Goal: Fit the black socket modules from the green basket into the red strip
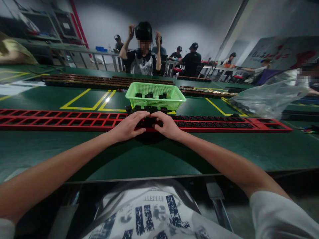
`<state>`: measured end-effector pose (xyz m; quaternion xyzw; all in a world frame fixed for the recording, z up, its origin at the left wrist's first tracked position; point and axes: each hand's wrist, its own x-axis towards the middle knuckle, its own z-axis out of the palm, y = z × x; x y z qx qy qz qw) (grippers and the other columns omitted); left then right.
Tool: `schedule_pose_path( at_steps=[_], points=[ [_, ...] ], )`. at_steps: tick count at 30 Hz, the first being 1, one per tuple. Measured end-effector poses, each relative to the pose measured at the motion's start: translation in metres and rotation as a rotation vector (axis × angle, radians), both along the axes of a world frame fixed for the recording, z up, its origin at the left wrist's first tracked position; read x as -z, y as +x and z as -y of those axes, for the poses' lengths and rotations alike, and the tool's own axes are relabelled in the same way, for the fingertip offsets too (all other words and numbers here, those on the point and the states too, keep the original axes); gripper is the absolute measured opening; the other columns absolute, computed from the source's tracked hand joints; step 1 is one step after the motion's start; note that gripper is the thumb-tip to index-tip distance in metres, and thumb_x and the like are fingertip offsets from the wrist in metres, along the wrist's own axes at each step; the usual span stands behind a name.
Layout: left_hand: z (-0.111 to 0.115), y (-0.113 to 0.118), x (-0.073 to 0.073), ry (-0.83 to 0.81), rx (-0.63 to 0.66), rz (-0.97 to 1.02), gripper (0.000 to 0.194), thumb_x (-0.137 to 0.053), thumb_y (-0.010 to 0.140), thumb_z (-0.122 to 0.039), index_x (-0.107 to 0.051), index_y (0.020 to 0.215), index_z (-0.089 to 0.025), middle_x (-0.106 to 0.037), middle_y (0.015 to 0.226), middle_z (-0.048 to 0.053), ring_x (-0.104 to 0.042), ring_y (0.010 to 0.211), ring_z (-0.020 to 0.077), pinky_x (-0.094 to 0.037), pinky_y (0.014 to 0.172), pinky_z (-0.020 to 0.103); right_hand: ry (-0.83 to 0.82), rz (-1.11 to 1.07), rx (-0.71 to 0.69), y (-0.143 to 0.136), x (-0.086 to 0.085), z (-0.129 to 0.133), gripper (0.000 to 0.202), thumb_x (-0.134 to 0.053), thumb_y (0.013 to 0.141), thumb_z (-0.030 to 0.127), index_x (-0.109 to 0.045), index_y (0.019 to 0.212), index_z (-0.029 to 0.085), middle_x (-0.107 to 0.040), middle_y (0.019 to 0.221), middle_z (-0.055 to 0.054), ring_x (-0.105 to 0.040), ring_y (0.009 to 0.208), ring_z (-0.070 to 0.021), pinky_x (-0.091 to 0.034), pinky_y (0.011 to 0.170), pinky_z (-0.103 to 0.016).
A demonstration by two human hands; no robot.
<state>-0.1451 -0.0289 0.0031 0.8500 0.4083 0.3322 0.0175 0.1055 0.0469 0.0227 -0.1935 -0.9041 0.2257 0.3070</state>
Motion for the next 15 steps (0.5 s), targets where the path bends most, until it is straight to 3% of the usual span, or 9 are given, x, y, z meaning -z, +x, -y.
schedule_pose_path(
  at_steps=[4,9,15],
  points=[
    [0.003,0.002,-0.002,0.027,0.044,-0.008,0.060,-0.071,0.099,-0.024,-0.050,0.155,-0.024,-0.064,0.151,0.014,-0.064,0.140,0.0311,-0.055,0.121,0.050,-0.008,-0.009,-0.085,-0.003,0.008,0.007,0.041,-0.062,0.088,0.013,-0.070,0.128,0.017,-0.072,0.131,-0.012,-0.069,0.110,-0.0241,-0.060,0.099,-0.039],
    [0.004,-0.001,-0.002,0.246,-0.035,-0.005,0.046,-0.067,0.105,-0.026,-0.056,0.150,-0.025,-0.066,0.140,0.014,-0.066,0.132,0.0306,-0.060,0.112,0.050,-0.010,-0.179,-0.133,-0.003,0.020,-0.001,0.046,-0.071,0.090,0.019,-0.068,0.136,0.019,-0.073,0.129,-0.011,-0.072,0.109,-0.0245,-0.062,0.094,-0.039],
    [0.006,0.001,-0.007,0.281,0.097,-0.079,0.052,-0.077,0.099,-0.028,-0.057,0.147,-0.024,-0.067,0.135,0.013,-0.069,0.125,0.0287,-0.063,0.105,0.043,0.048,-0.196,-0.094,-0.002,0.027,-0.001,0.040,-0.080,0.094,0.027,-0.072,0.132,0.021,-0.074,0.109,-0.006,-0.071,0.094,-0.0225,-0.061,0.088,-0.038]
  ],
)
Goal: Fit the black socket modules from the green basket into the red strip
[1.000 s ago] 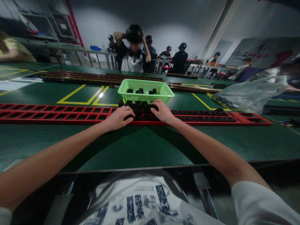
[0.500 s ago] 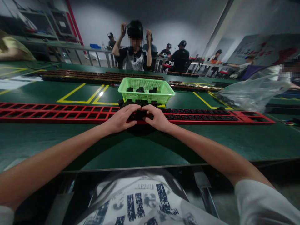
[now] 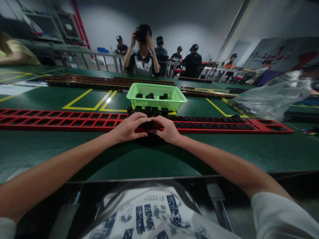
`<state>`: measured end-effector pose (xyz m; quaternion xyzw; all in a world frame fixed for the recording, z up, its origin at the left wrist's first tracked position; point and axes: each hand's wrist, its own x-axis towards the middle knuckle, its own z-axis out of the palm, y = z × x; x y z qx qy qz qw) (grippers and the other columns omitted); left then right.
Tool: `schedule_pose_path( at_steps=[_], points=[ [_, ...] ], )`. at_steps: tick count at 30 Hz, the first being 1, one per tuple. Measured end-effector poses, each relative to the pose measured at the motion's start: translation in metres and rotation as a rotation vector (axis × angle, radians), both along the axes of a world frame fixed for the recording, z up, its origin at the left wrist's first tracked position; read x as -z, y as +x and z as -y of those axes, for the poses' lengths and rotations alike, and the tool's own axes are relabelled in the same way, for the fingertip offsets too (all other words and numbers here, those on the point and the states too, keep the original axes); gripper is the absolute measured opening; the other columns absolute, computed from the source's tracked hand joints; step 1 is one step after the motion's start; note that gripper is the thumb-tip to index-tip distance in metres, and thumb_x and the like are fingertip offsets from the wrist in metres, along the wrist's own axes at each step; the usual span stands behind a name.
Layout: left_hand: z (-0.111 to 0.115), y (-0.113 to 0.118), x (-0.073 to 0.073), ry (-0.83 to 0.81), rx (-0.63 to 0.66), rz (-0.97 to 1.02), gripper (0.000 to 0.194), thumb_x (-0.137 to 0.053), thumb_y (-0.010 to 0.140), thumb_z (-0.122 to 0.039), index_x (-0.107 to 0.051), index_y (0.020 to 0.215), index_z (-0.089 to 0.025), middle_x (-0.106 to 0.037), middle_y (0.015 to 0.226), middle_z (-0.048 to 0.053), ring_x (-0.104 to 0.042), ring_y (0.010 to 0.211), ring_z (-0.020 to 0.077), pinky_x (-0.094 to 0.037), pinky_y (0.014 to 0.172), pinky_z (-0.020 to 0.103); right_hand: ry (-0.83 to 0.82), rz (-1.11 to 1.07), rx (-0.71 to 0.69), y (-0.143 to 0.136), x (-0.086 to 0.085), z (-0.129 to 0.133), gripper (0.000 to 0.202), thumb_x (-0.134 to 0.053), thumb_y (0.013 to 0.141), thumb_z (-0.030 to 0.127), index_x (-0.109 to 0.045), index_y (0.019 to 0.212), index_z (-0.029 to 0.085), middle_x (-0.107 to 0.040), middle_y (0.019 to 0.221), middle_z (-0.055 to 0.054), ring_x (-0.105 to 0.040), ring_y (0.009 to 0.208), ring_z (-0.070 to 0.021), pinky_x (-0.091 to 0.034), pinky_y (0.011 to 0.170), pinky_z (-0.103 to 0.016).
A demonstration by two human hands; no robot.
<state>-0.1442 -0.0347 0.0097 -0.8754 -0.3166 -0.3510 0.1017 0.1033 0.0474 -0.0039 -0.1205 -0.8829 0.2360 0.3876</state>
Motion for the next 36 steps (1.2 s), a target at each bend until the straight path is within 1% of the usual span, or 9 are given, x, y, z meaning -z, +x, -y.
schedule_pose_path(
  at_steps=[3,7,9,11,14,17,20,25,36],
  points=[
    [0.000,-0.001,-0.004,-0.045,0.010,0.012,0.045,-0.071,0.096,-0.018,-0.058,0.139,-0.024,-0.068,0.127,0.010,-0.071,0.116,0.0253,-0.063,0.100,0.038,0.071,0.009,-0.022,0.001,0.001,0.002,0.039,-0.074,0.099,0.026,-0.070,0.137,0.019,-0.074,0.113,-0.008,-0.072,0.096,-0.0226,-0.062,0.091,-0.039],
    [-0.001,-0.010,-0.009,-0.093,-0.052,-0.014,0.053,-0.061,0.086,-0.014,-0.056,0.139,-0.021,-0.065,0.129,0.012,-0.070,0.113,0.0270,-0.062,0.097,0.040,0.172,0.026,-0.015,0.003,0.001,0.000,0.036,-0.062,0.106,0.025,-0.067,0.141,0.018,-0.074,0.114,-0.009,-0.072,0.096,-0.0216,-0.063,0.091,-0.038],
    [-0.002,-0.018,-0.012,-0.129,-0.096,-0.048,0.050,-0.058,0.083,-0.016,-0.057,0.134,-0.020,-0.065,0.126,0.012,-0.069,0.108,0.0277,-0.061,0.093,0.041,0.222,0.049,-0.031,0.003,0.001,-0.001,0.033,-0.060,0.106,0.023,-0.068,0.138,0.019,-0.075,0.115,-0.010,-0.073,0.099,-0.0221,-0.064,0.091,-0.038],
    [-0.005,-0.025,-0.014,-0.173,-0.158,-0.091,0.043,-0.057,0.082,-0.021,-0.059,0.125,-0.020,-0.066,0.120,0.012,-0.068,0.102,0.0290,-0.060,0.090,0.043,0.273,0.059,-0.049,0.004,0.001,-0.002,0.030,-0.058,0.106,0.020,-0.070,0.133,0.019,-0.075,0.118,-0.012,-0.074,0.104,-0.0229,-0.064,0.093,-0.038],
    [-0.011,-0.032,-0.017,-0.219,-0.251,-0.168,0.037,-0.055,0.080,-0.027,-0.061,0.115,-0.019,-0.068,0.111,0.013,-0.066,0.099,0.0330,-0.058,0.088,0.047,0.345,0.057,-0.053,0.004,0.001,-0.002,0.027,-0.057,0.107,0.017,-0.071,0.130,0.018,-0.076,0.119,-0.013,-0.076,0.108,-0.0229,-0.065,0.093,-0.037],
    [-0.017,-0.037,-0.017,-0.265,-0.278,-0.242,0.037,-0.052,0.078,-0.033,-0.062,0.112,-0.019,-0.070,0.107,0.015,-0.066,0.099,0.0361,-0.056,0.088,0.051,0.394,0.059,-0.064,0.004,0.001,-0.001,0.025,-0.057,0.107,0.017,-0.071,0.127,0.018,-0.077,0.119,-0.013,-0.076,0.107,-0.0224,-0.065,0.090,-0.035],
    [-0.021,-0.041,-0.016,-0.298,-0.299,-0.270,0.038,-0.051,0.078,-0.036,-0.061,0.110,-0.019,-0.071,0.106,0.015,-0.066,0.097,0.0362,-0.055,0.088,0.050,0.417,0.063,-0.075,0.005,0.000,-0.001,0.023,-0.056,0.108,0.018,-0.073,0.124,0.017,-0.077,0.118,-0.013,-0.077,0.104,-0.0221,-0.065,0.087,-0.034],
    [-0.024,-0.046,-0.016,-0.317,-0.328,-0.310,0.036,-0.051,0.077,-0.035,-0.061,0.108,-0.019,-0.071,0.104,0.015,-0.066,0.097,0.0370,-0.052,0.086,0.050,0.431,0.074,-0.077,0.004,0.000,-0.001,0.020,-0.056,0.109,0.018,-0.073,0.120,0.017,-0.077,0.117,-0.012,-0.077,0.103,-0.0216,-0.064,0.086,-0.034],
    [-0.022,-0.044,-0.019,-0.349,-0.347,-0.345,0.036,-0.054,0.077,-0.033,-0.060,0.110,-0.020,-0.071,0.107,0.014,-0.066,0.098,0.0356,-0.051,0.086,0.046,0.433,0.094,-0.078,0.005,0.000,0.000,0.021,-0.056,0.109,0.019,-0.074,0.118,0.017,-0.077,0.116,-0.013,-0.076,0.100,-0.0211,-0.063,0.084,-0.033]
  ],
)
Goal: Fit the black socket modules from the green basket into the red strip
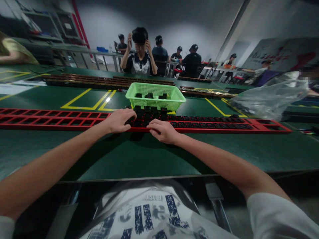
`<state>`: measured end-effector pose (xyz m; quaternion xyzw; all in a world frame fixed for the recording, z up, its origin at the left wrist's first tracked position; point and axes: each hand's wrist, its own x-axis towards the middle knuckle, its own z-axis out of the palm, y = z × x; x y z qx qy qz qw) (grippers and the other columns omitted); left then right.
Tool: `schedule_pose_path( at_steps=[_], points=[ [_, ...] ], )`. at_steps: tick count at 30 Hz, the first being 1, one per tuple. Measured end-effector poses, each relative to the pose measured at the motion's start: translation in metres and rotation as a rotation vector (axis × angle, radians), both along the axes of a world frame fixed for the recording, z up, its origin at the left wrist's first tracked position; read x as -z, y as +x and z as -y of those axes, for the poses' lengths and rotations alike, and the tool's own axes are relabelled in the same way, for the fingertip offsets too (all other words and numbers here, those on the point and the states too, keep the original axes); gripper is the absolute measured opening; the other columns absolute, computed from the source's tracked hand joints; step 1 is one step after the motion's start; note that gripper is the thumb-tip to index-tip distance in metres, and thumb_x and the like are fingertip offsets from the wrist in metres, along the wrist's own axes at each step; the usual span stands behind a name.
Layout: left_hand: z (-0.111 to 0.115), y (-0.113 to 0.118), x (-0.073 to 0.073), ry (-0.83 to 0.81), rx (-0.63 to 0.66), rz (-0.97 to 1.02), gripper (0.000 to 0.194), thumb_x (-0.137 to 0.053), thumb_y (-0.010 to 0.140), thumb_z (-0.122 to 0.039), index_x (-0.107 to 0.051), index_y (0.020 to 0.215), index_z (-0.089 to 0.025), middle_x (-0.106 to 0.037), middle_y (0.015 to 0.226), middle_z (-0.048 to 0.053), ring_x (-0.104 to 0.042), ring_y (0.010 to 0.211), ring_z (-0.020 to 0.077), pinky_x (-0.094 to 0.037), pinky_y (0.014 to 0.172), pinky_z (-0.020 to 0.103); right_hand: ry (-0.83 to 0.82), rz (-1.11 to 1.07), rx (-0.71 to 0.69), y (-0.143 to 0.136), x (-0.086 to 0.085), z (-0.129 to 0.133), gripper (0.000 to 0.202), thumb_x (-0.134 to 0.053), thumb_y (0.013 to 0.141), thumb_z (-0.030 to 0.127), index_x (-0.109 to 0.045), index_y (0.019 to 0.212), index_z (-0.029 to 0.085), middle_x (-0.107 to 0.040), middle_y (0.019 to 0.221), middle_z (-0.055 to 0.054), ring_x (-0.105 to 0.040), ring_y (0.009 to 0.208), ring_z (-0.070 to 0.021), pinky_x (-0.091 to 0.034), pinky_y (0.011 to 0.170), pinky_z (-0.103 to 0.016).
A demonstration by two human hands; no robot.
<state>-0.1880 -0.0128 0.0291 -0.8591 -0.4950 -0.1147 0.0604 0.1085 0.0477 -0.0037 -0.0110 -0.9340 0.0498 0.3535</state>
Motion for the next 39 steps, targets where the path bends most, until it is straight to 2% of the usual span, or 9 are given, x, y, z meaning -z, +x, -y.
schedule_pose_path(
  at_steps=[7,20,25,31,39],
  points=[
    [0.004,0.002,-0.007,-0.036,-0.028,-0.031,0.036,-0.057,0.079,-0.032,-0.063,0.112,-0.020,-0.072,0.111,0.014,-0.069,0.101,0.0340,-0.053,0.089,0.045,-0.016,0.006,-0.003,-0.001,0.000,0.000,0.021,-0.055,0.109,0.020,-0.074,0.118,0.017,-0.077,0.116,-0.013,-0.076,0.101,-0.0220,-0.064,0.085,-0.035],
    [0.009,0.001,-0.012,-0.082,-0.026,-0.061,0.036,-0.055,0.084,-0.032,-0.062,0.116,-0.018,-0.070,0.115,0.015,-0.071,0.105,0.0347,-0.059,0.091,0.046,-0.007,0.012,0.008,0.000,0.000,0.000,0.023,-0.054,0.110,0.020,-0.075,0.118,0.018,-0.076,0.117,-0.012,-0.076,0.103,-0.0211,-0.063,0.086,-0.033],
    [0.009,-0.002,-0.012,-0.087,-0.005,-0.037,0.040,-0.055,0.082,-0.031,-0.063,0.118,-0.016,-0.072,0.118,0.017,-0.072,0.108,0.0364,-0.058,0.095,0.049,-0.005,0.003,0.003,-0.001,0.001,-0.001,0.022,-0.054,0.110,0.019,-0.074,0.118,0.018,-0.077,0.117,-0.013,-0.076,0.102,-0.0212,-0.063,0.085,-0.034],
    [0.008,-0.005,-0.014,-0.095,-0.017,-0.018,0.040,-0.058,0.081,-0.030,-0.065,0.119,-0.018,-0.075,0.117,0.015,-0.073,0.108,0.0336,-0.058,0.096,0.045,0.006,-0.006,-0.006,-0.001,0.002,-0.001,0.022,-0.054,0.110,0.019,-0.074,0.117,0.017,-0.077,0.116,-0.013,-0.076,0.101,-0.0211,-0.063,0.085,-0.033],
    [0.005,-0.008,-0.011,-0.084,0.035,-0.023,0.039,-0.058,0.086,-0.033,-0.069,0.120,-0.017,-0.071,0.120,0.016,-0.071,0.109,0.0349,-0.058,0.096,0.047,-0.034,0.036,0.005,0.000,0.002,-0.001,0.024,-0.054,0.109,0.018,-0.075,0.119,0.019,-0.076,0.118,-0.013,-0.075,0.103,-0.0224,-0.064,0.088,-0.036]
  ],
)
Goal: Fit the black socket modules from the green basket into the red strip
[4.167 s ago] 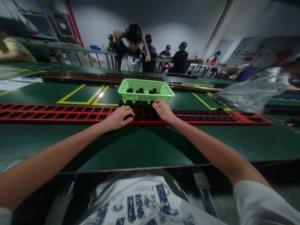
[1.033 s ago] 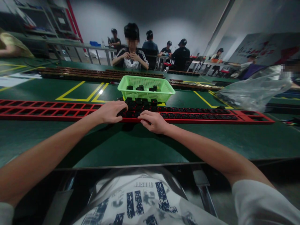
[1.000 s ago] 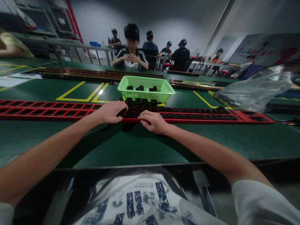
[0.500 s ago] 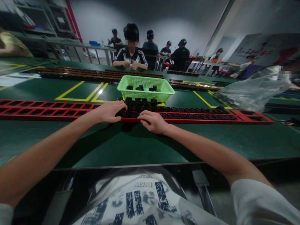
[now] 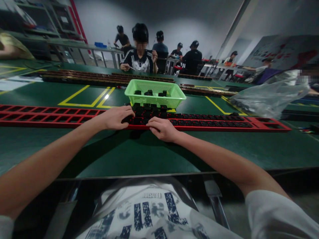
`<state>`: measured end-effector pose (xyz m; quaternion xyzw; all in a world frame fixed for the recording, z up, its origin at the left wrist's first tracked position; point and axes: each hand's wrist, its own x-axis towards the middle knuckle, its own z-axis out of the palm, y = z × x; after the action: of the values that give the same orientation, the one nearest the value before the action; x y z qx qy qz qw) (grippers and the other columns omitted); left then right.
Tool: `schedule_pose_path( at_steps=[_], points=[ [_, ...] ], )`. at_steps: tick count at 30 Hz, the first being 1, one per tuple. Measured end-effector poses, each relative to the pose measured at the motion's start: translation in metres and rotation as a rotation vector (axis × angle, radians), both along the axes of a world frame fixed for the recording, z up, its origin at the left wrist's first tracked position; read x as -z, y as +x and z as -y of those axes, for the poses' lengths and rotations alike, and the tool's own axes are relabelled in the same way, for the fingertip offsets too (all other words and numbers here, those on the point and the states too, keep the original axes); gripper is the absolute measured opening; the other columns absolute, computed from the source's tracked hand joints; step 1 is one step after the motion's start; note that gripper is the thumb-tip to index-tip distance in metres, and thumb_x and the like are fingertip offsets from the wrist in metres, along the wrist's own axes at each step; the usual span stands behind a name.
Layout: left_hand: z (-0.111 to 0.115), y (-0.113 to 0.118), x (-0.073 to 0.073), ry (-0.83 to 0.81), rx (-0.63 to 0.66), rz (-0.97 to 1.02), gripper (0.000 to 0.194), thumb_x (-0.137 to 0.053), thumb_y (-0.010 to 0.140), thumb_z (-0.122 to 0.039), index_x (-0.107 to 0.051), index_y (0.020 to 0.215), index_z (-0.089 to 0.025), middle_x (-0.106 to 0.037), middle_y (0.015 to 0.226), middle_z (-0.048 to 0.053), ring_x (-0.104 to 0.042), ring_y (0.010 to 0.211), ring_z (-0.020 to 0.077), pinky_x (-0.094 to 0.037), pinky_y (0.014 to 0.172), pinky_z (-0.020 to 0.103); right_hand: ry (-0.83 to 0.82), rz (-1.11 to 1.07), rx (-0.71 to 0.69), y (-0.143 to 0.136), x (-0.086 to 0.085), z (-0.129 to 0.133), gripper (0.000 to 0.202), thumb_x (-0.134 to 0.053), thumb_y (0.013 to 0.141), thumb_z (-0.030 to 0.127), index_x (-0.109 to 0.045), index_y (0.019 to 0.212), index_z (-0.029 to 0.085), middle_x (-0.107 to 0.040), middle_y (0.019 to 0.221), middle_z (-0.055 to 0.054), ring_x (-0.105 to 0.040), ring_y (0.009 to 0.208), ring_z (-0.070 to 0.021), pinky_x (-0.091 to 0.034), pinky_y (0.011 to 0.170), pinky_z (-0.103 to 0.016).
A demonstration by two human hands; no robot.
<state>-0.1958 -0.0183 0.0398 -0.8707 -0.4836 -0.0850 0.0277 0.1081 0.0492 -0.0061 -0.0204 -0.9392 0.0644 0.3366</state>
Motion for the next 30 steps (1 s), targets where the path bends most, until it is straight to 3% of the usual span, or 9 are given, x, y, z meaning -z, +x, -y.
schedule_pose_path(
  at_steps=[7,11,16,21,24,30],
  points=[
    [0.000,-0.003,-0.004,-0.008,-0.017,0.056,0.037,-0.055,0.093,-0.037,-0.070,0.122,-0.019,-0.071,0.122,0.013,-0.069,0.113,0.0312,-0.055,0.102,0.044,0.035,-0.032,-0.017,-0.001,0.001,0.000,0.023,-0.054,0.109,0.018,-0.075,0.118,0.018,-0.076,0.115,-0.013,-0.076,0.101,-0.0212,-0.063,0.086,-0.033],
    [-0.013,-0.026,0.001,0.004,-0.150,0.084,0.022,-0.054,0.084,-0.025,-0.066,0.102,-0.022,-0.072,0.105,0.010,-0.070,0.097,0.0266,-0.055,0.090,0.039,0.004,-0.006,-0.011,-0.001,0.002,-0.001,0.023,-0.055,0.108,0.016,-0.075,0.119,0.019,-0.076,0.116,-0.013,-0.075,0.104,-0.0219,-0.063,0.088,-0.034],
    [-0.027,-0.056,0.008,-0.063,-0.181,0.042,0.019,-0.059,0.079,-0.029,-0.068,0.094,-0.023,-0.073,0.097,0.009,-0.069,0.089,0.0259,-0.054,0.082,0.037,-0.005,-0.017,-0.013,-0.002,0.004,-0.001,0.024,-0.054,0.109,0.017,-0.075,0.119,0.018,-0.075,0.119,-0.014,-0.074,0.106,-0.0235,-0.063,0.090,-0.038],
    [-0.020,-0.048,0.005,-0.198,-0.114,0.004,0.023,-0.057,0.088,-0.038,-0.074,0.094,-0.024,-0.076,0.093,0.008,-0.072,0.088,0.0270,-0.055,0.082,0.037,0.080,-0.043,0.072,-0.005,0.004,-0.002,0.020,-0.057,0.107,0.018,-0.076,0.114,0.019,-0.076,0.124,-0.016,-0.072,0.114,-0.0277,-0.059,0.096,-0.047],
    [-0.016,-0.040,0.003,-0.181,-0.110,-0.055,0.019,-0.058,0.087,-0.037,-0.072,0.084,-0.025,-0.074,0.081,0.007,-0.071,0.081,0.0266,-0.052,0.075,0.036,0.085,-0.024,0.080,-0.005,0.005,-0.004,0.021,-0.057,0.107,0.018,-0.076,0.116,0.018,-0.076,0.129,-0.018,-0.071,0.118,-0.0300,-0.059,0.098,-0.050],
    [-0.020,-0.044,0.006,-0.196,-0.162,-0.076,0.022,-0.057,0.092,-0.038,-0.071,0.081,-0.025,-0.074,0.079,0.006,-0.069,0.071,0.0235,-0.045,0.065,0.032,0.038,0.042,0.098,-0.005,0.006,-0.005,0.020,-0.060,0.105,0.017,-0.076,0.117,0.019,-0.076,0.134,-0.018,-0.070,0.124,-0.0310,-0.056,0.105,-0.053]
  ],
)
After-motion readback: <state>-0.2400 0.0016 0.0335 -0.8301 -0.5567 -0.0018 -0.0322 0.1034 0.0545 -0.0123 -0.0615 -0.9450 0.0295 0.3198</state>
